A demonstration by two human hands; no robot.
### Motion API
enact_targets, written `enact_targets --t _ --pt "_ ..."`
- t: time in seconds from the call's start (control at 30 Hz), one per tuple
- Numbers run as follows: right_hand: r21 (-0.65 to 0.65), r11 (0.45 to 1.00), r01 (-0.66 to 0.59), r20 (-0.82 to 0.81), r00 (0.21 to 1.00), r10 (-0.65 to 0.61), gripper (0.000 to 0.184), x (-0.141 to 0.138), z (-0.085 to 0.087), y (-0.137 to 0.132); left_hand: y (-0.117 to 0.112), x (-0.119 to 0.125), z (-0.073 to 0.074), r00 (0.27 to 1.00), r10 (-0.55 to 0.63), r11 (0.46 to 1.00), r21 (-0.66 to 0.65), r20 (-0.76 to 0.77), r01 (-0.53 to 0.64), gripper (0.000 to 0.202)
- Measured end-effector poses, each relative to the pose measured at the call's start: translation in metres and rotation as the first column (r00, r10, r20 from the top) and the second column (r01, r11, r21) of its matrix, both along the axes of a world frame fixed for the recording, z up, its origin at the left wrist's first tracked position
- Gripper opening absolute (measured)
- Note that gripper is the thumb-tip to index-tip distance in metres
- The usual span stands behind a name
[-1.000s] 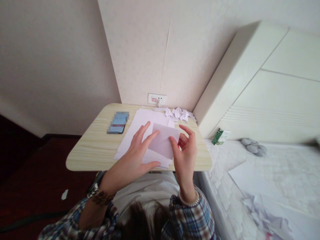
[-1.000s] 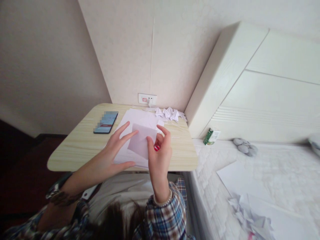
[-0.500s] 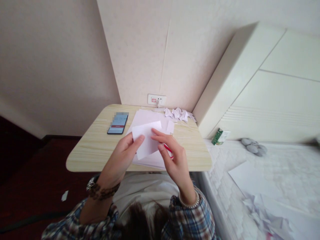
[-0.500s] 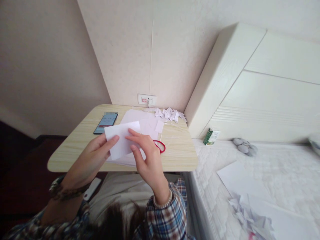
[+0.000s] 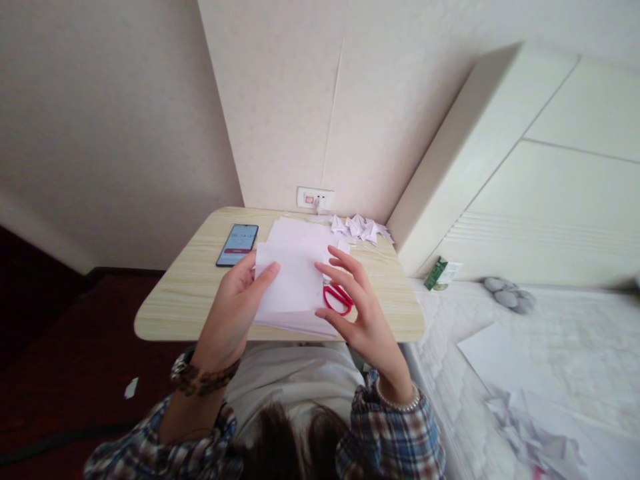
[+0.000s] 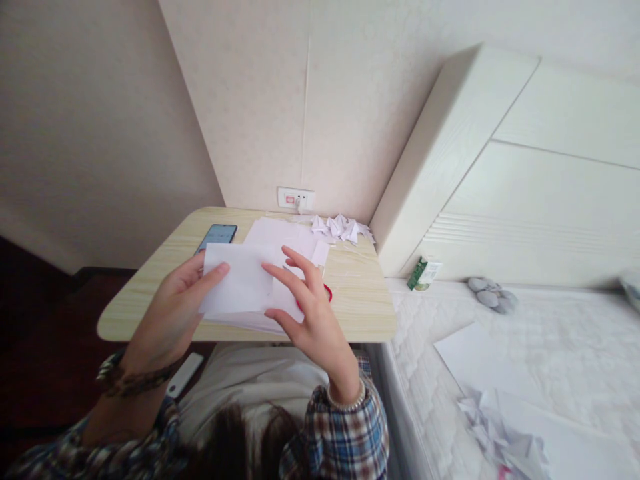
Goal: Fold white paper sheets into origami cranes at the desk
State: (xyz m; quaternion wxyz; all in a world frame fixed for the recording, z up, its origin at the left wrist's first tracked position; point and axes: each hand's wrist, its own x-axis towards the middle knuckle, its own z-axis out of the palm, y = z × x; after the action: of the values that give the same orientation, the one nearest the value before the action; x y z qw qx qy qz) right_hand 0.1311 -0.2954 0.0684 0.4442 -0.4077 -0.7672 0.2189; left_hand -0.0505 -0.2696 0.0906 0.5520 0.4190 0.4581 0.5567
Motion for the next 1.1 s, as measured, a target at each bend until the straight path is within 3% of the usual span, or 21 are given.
enact_targets --t 0.3,0.5,0.63,0.77,1.0,1.1 --pt "0.087 0.995 0.046 0.008 0.999 -0.047 0.021 0.0 0.004 -0.003 -0.002 0.001 0.003 0.993 -0.025 0.997 0.065 -0.119 0.033 0.041" --pt "0.213 0.972 0.097 0.022 0.994 -0.104 0.004 -0.004 0.005 -0.005 -0.002 -0.003 0.0 0.946 -0.126 0.98 0.11 -0.298 0.165 0.045" --pt "0.284 0.949 0.139 0.071 0.984 -0.165 0.005 -0.008 0.009 -0.005 -0.002 -0.003 -0.002 0.801 -0.225 0.921 0.147 -0.554 0.36 0.039" --pt "0.286 0.941 0.18 0.074 0.975 -0.209 0.004 -0.01 0.009 -0.005 -0.004 0.001 -0.002 0.679 -0.356 0.835 0.107 -0.642 0.54 0.032" --pt "0.278 0.924 0.264 0.07 0.953 -0.293 0.003 -0.011 0.005 -0.001 -0.006 0.004 -0.001 0.682 -0.389 0.811 0.12 -0.619 0.572 0.041" --pt "0.283 0.916 0.283 0.063 0.948 -0.312 0.005 -0.012 0.004 -0.002 -0.007 0.002 -0.002 0.641 -0.445 0.758 0.118 -0.625 0.642 0.039"
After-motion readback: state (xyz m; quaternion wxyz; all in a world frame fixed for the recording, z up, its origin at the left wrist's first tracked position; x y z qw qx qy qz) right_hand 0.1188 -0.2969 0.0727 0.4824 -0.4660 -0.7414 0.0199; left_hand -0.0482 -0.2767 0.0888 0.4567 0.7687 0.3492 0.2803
